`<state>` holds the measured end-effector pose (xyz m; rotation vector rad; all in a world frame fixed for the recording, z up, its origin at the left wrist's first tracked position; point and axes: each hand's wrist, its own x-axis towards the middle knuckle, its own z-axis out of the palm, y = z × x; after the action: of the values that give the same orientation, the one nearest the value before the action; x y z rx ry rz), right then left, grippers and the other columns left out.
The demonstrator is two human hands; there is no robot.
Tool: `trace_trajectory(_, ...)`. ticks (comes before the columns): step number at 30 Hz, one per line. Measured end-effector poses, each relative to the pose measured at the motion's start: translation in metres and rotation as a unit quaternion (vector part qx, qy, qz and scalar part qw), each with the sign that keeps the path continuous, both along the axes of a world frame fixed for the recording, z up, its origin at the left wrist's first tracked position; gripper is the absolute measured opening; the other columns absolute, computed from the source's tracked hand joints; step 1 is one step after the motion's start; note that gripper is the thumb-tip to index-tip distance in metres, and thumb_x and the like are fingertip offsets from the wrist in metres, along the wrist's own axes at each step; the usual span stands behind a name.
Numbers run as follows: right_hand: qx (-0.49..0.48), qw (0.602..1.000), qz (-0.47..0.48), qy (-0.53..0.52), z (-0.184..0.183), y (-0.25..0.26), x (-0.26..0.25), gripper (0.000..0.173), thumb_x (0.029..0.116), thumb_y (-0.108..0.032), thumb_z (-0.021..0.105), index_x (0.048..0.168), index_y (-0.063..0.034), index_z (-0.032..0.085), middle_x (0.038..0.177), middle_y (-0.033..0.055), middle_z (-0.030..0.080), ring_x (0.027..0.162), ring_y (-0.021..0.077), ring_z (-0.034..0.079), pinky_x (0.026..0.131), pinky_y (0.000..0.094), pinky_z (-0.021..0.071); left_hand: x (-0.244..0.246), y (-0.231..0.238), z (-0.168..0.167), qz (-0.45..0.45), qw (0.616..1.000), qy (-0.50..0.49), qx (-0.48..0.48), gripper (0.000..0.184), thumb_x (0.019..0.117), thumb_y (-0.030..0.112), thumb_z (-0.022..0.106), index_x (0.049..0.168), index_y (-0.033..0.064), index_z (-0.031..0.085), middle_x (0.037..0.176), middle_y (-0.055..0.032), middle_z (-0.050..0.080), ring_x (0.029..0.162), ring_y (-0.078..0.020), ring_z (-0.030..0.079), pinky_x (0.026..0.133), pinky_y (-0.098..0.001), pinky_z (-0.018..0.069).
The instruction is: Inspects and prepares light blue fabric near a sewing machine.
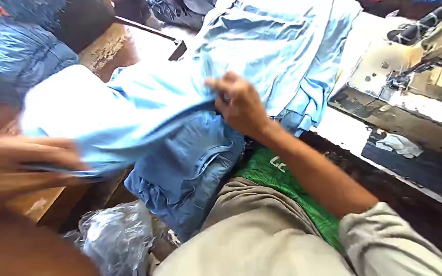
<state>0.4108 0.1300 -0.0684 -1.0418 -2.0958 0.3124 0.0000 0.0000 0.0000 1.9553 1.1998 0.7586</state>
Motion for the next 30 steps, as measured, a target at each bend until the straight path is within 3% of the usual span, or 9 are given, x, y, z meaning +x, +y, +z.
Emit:
trace_trajectory(3,-0.112,0.988,0.007,-0.108,-0.138,-0.03,0.007,0.033,0.0948,-0.02,0.066,0.127,-0.0258,0.072,0.107,0.0099,0.065,0.074,0.0254,0.066,0.058,0.0486,0.0555,0.013,-0.008,-0.174,-0.03,0.958,0.075,-0.274,0.017,0.0863,0.027,0.075,0.093,0.0113,0.079,0.09,-0.0013,0.075,0.083,-0.0134,0.07,0.078,-0.0379,0.0592)
trace_trajectory(6,-0.245,0.957,0.045,-0.147,-0.208,-0.059,0.029,0.038,0.0999,-0.021,0.058,0.136,-0.025,0.067,0.113,0.0132,0.068,0.087,0.0306,0.07,0.074,0.0555,0.0579,0.074,-0.006,-0.243,-0.079,0.85,0.217,-0.474,0.021,0.0936,0.018,0.075,0.107,0.0022,0.077,0.093,-0.0124,0.077,0.083,-0.0234,0.075,0.084,-0.0475,0.0615)
trace_trajectory(8,-0.286,0.946,0.06,-0.143,-0.213,-0.068,0.041,0.044,0.1032,-0.023,0.052,0.145,-0.0303,0.06,0.113,0.0144,0.068,0.093,0.0318,0.069,0.08,0.0561,0.0564,0.102,0.019,-0.219,-0.088,0.825,0.31,-0.464,0.019,0.0956,0.016,0.072,0.105,0.0007,0.075,0.088,-0.0162,0.076,0.076,-0.0287,0.074,0.078,-0.0526,0.0609)
trace_trajectory(11,-0.299,0.942,0.07,-0.133,-0.209,-0.069,0.049,0.047,0.1048,-0.025,0.051,0.15,-0.0376,0.053,0.112,0.0139,0.068,0.092,0.0311,0.069,0.08,0.0554,0.0567,0.152,0.076,-0.162,-0.049,0.906,0.363,-0.213,0.018,0.0981,0.021,0.068,0.104,0.006,0.076,0.094,-0.0141,0.075,0.086,-0.0322,0.073,0.085,-0.063,0.0569)
trace_trajectory(16,-0.317,0.94,0.071,-0.104,-0.204,-0.07,0.056,0.052,0.1041,-0.024,0.054,0.154,-0.0388,0.047,0.113,0.0153,0.067,0.098,0.0333,0.068,0.086,0.0571,0.0548,0.283,0.169,-0.132,-0.073,0.965,0.165,0.192,0.037,0.0949,0.03,0.075,0.126,0.0122,0.069,0.126,-0.0123,0.063,0.105,-0.0237,0.064,0.086,-0.0421,0.0571)
trace_trajectory(19,-0.301,0.951,0.046,-0.043,-0.188,-0.081,0.075,0.045,0.1043,-0.025,0.056,0.149,-0.025,0.056,0.109,0.0145,0.07,0.095,0.0302,0.07,0.086,0.0531,0.057,0.327,0.208,-0.137,-0.152,0.943,0.178,0.238,0.031,0.0933,0.024,0.074,0.122,0.0147,0.07,0.13,-0.011,0.06,0.122,-0.0285,0.058,0.102,-0.0473,0.0519)
trace_trajectory(22,-0.224,0.969,-0.035,0.095,-0.153,-0.092,0.096,0.028,0.1043,-0.03,0.059,0.121,-0.0127,0.074,0.095,0.0041,0.072,0.082,0.0152,0.069,0.077,0.039,0.06,0.333,0.231,-0.121,-0.202,0.946,0.124,0.219,0.014,0.0958,0.018,0.068,0.107,0.0129,0.075,0.119,-0.0066,0.065,0.11,-0.0187,0.064,0.091,-0.0391,0.0568)
trace_trajectory(25,-0.122,0.96,-0.162,0.191,-0.107,-0.087,0.107,0.016,0.0989,-0.023,0.069,0.098,-0.008,0.073,0.087,0.0009,0.066,0.073,0.0091,0.063,0.063,0.0294,0.0574,0.332,0.236,-0.09,-0.213,0.949,0.09,0.213,0.015,0.0971,0.019,0.067,0.108,0.0109,0.074,0.118,-0.0066,0.066,0.1,-0.015,0.064,0.081,-0.0334,0.0567)
trace_trajectory(30,-0.035,0.935,-0.306,0.176,-0.059,-0.03,0.095,0.046,0.0854,-0.04,0.083,0.101,-0.0038,0.061,0.094,0.0108,0.058,0.071,0.0208,0.06,0.052,0.0368,0.0516,0.341,0.239,-0.062,-0.201,0.944,0.086,0.247,0.011,0.0948,0.018,0.068,0.099,0.0091,0.072,0.112,-0.0064,0.067,0.089,-0.0129,0.062,0.073,-0.0296,0.0524)
